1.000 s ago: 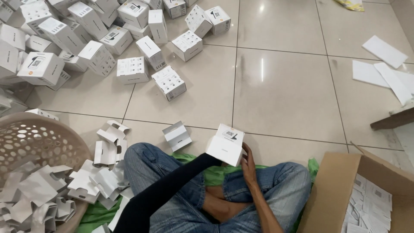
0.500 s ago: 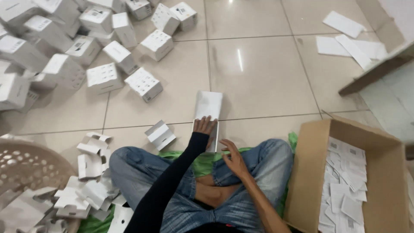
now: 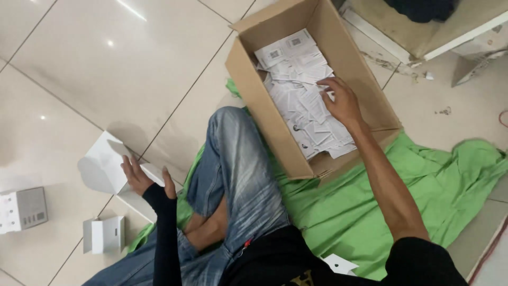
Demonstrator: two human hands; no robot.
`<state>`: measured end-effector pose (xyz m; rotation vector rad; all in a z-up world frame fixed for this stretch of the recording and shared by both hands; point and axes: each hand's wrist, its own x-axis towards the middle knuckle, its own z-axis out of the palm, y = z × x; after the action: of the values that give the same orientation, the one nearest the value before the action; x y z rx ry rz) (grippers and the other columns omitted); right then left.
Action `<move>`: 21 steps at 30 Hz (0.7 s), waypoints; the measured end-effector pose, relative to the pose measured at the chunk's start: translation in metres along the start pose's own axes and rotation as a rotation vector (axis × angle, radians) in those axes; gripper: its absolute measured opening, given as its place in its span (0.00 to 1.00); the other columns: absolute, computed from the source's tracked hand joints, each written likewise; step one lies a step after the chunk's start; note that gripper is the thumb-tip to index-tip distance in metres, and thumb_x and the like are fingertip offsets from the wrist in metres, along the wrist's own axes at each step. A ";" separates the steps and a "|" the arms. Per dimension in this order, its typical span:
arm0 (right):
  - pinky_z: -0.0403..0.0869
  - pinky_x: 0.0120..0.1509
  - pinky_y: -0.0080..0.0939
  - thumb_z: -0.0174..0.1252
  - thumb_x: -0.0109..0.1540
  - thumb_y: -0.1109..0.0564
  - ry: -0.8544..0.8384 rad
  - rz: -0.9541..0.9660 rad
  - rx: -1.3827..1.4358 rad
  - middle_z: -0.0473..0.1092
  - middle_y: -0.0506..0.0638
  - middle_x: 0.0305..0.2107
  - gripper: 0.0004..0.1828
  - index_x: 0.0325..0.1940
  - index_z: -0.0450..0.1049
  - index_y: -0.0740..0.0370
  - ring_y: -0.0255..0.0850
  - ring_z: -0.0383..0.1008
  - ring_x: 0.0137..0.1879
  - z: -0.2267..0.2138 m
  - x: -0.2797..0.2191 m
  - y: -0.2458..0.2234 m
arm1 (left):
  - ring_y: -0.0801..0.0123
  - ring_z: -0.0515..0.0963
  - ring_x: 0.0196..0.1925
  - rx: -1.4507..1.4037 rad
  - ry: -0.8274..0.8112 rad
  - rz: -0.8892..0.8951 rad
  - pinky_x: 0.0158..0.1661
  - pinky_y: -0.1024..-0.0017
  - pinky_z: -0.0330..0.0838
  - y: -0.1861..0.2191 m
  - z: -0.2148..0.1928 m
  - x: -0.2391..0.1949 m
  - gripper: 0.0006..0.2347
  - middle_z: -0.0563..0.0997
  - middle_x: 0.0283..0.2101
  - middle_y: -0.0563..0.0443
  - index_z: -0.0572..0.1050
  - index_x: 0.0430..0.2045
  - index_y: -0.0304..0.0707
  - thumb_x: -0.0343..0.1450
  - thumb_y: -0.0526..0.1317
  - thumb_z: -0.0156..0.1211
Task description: The person packs instruction manuals and product documentation into small white cardboard boxes.
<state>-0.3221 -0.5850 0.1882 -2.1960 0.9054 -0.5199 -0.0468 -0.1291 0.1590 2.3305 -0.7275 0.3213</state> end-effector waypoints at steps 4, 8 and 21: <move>0.75 0.56 0.49 0.60 0.65 0.61 -0.013 -0.187 -0.162 0.73 0.52 0.52 0.14 0.56 0.77 0.60 0.50 0.77 0.54 0.039 0.066 0.065 | 0.39 0.52 0.81 -0.111 -0.090 0.077 0.76 0.45 0.48 0.054 0.043 0.030 0.33 0.55 0.78 0.31 0.54 0.75 0.32 0.73 0.39 0.59; 0.72 0.57 0.53 0.66 0.57 0.55 0.178 -0.572 -0.456 0.74 0.54 0.51 0.20 0.53 0.78 0.59 0.53 0.76 0.56 0.078 0.137 0.064 | 0.41 0.54 0.80 -0.183 -0.146 0.165 0.75 0.45 0.48 0.106 0.080 0.053 0.32 0.57 0.77 0.34 0.55 0.74 0.32 0.71 0.36 0.58; 0.76 0.53 0.48 0.65 0.62 0.62 -0.003 -0.501 -0.170 0.78 0.55 0.39 0.05 0.42 0.81 0.65 0.49 0.78 0.44 0.056 0.130 0.072 | 0.47 0.68 0.72 -0.523 -0.406 0.055 0.69 0.54 0.64 0.153 0.094 0.056 0.27 0.67 0.70 0.36 0.63 0.70 0.37 0.71 0.28 0.52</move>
<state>-0.2338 -0.6919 0.1101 -2.5873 0.3983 -0.6908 -0.0865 -0.3105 0.1918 1.8865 -0.9383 -0.3024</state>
